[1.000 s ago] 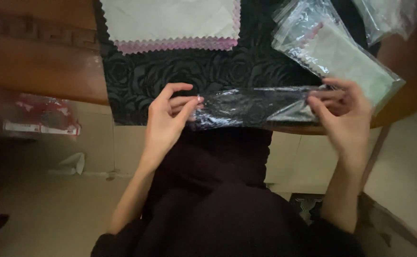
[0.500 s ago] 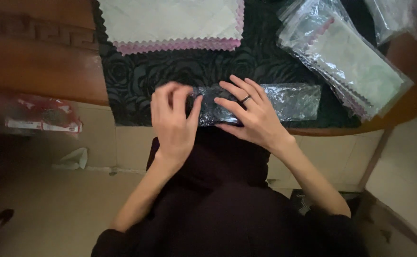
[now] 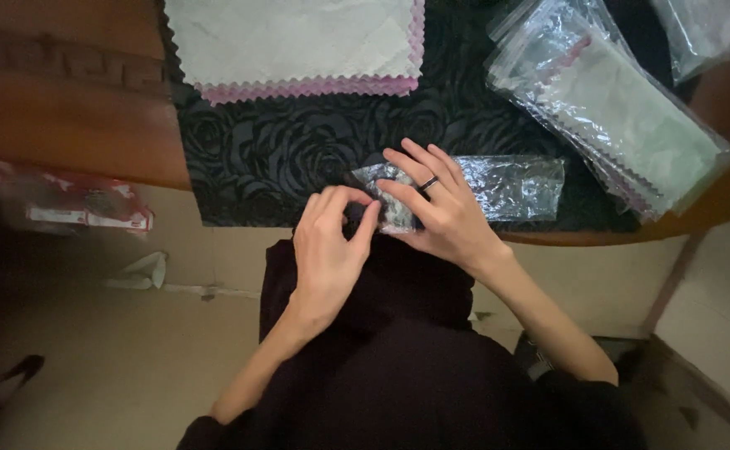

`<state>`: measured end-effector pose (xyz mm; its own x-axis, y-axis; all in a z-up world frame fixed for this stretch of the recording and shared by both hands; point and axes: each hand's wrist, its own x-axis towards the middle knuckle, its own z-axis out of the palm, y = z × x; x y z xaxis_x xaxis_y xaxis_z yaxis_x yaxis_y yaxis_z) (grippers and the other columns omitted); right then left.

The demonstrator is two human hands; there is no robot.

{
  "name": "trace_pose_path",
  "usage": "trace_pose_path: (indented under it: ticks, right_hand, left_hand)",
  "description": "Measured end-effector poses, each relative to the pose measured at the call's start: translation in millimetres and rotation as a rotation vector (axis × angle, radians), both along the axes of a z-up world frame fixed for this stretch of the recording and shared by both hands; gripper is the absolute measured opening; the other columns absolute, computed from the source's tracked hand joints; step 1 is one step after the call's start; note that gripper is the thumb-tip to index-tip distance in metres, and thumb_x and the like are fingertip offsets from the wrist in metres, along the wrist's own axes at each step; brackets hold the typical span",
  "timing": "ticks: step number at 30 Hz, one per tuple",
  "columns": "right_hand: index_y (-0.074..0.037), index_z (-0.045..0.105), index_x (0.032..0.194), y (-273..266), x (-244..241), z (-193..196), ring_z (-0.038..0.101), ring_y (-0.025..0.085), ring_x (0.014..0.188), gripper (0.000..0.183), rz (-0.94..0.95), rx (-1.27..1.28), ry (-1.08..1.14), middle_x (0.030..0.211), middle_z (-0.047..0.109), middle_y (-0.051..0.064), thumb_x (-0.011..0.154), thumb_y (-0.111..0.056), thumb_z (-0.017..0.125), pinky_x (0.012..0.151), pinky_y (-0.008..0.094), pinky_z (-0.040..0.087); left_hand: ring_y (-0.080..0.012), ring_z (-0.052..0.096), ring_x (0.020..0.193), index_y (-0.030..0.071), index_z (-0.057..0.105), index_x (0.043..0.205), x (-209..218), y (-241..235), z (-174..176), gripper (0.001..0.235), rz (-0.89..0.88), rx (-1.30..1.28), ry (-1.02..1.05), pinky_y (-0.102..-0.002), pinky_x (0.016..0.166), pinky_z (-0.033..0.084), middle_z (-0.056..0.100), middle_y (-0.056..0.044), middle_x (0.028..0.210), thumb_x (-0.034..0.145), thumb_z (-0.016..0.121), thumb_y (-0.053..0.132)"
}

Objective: Folding small microfiber cloths and placing them into individual clear plastic bags for packaging.

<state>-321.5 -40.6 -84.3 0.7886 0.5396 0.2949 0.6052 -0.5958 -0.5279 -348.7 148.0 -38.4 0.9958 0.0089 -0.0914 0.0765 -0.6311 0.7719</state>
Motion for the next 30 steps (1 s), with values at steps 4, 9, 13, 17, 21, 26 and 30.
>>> trace_pose_path:
  ticks: [4, 9, 13, 17, 21, 26, 30]
  right_hand:
    - [-0.014, 0.069, 0.130, -1.2, -1.7, -0.9, 0.053, 0.036, 0.140, 0.054, -0.022, 0.008, -0.014, 0.148, 0.058, 0.013, 0.086, -0.043, 0.084, 0.117, 0.053, 0.038]
    - [-0.016, 0.068, 0.130, -0.1, -1.4, 4.0, 0.053, 0.034, 0.140, 0.059, -0.029, -0.025, -0.015, 0.148, 0.058, 0.011, 0.084, -0.048, 0.085, 0.118, 0.050, 0.037]
    - [-0.014, 0.067, 0.131, -1.4, 0.0, 4.9, 0.053, 0.036, 0.139, 0.069, -0.006, -0.102, -0.068, 0.148, 0.057, 0.014, 0.073, -0.039, 0.094, 0.116, 0.052, 0.041]
    - [-0.016, 0.064, 0.137, -2.3, 0.7, 10.3, 0.051, 0.036, 0.141, 0.075, -0.012, -0.047, -0.022, 0.149, 0.055, 0.014, 0.078, -0.056, 0.088, 0.117, 0.053, 0.039]
    - [-0.020, 0.064, 0.137, -6.7, 6.9, 23.4, 0.042, 0.038, 0.148, 0.067, 0.017, 0.026, 0.094, 0.155, 0.051, 0.011, 0.085, -0.058, 0.080, 0.122, 0.054, 0.028]
    - [-0.018, 0.070, 0.127, -5.4, 15.4, 23.5, 0.045, 0.040, 0.145, 0.040, -0.020, 0.078, 0.096, 0.153, 0.054, 0.012, 0.090, -0.025, 0.083, 0.119, 0.057, 0.032]
    - [-0.017, 0.071, 0.116, -3.4, 17.6, 22.4, 0.050, 0.036, 0.142, 0.039, -0.028, 0.089, 0.123, 0.151, 0.056, 0.008, 0.083, -0.027, 0.089, 0.118, 0.055, 0.035]
  left_hand:
    - [-0.0237, 0.069, 0.071, 0.012, 0.070, 0.092, 4.0, 2.8, 6.6, 0.007, 0.103, -0.136, 0.183, -0.035, 0.059, 0.051, 0.076, -0.007, 0.084, 0.095, 0.074, 0.017]
    - [-0.0220, 0.071, 0.072, 0.009, 0.070, 0.097, 11.9, 1.3, 24.0, 0.009, 0.132, -0.239, 0.289, -0.030, 0.058, 0.051, 0.080, -0.012, 0.089, 0.093, 0.074, 0.015]
    - [-0.0215, 0.075, 0.081, 0.008, 0.068, 0.103, 15.0, -4.4, 26.8, 0.022, 0.168, -0.313, 0.329, -0.028, 0.062, 0.055, 0.081, -0.012, 0.094, 0.086, 0.080, 0.013]
    - [-0.0216, 0.075, 0.080, 0.005, 0.067, 0.103, 18.4, -3.0, 24.8, 0.017, 0.188, -0.333, 0.319, -0.029, 0.065, 0.058, 0.080, -0.014, 0.093, 0.090, 0.077, 0.009]
    - [-0.0203, 0.077, 0.082, 0.006, 0.065, 0.104, 21.5, 0.9, 22.9, 0.014, 0.225, -0.430, 0.279, -0.030, 0.071, 0.059, 0.077, -0.014, 0.094, 0.093, 0.072, 0.005]
    - [-0.0176, 0.077, 0.081, 0.006, 0.065, 0.105, 25.3, -1.2, 21.8, 0.015, 0.235, -0.552, 0.274, -0.032, 0.076, 0.060, 0.074, -0.012, 0.096, 0.092, 0.073, 0.004]
    - [-0.0182, 0.077, 0.082, 0.006, 0.065, 0.113, 28.5, 2.2, 22.1, 0.028, 0.193, -0.539, 0.342, -0.032, 0.078, 0.059, 0.077, -0.014, 0.097, 0.088, 0.077, 0.009]
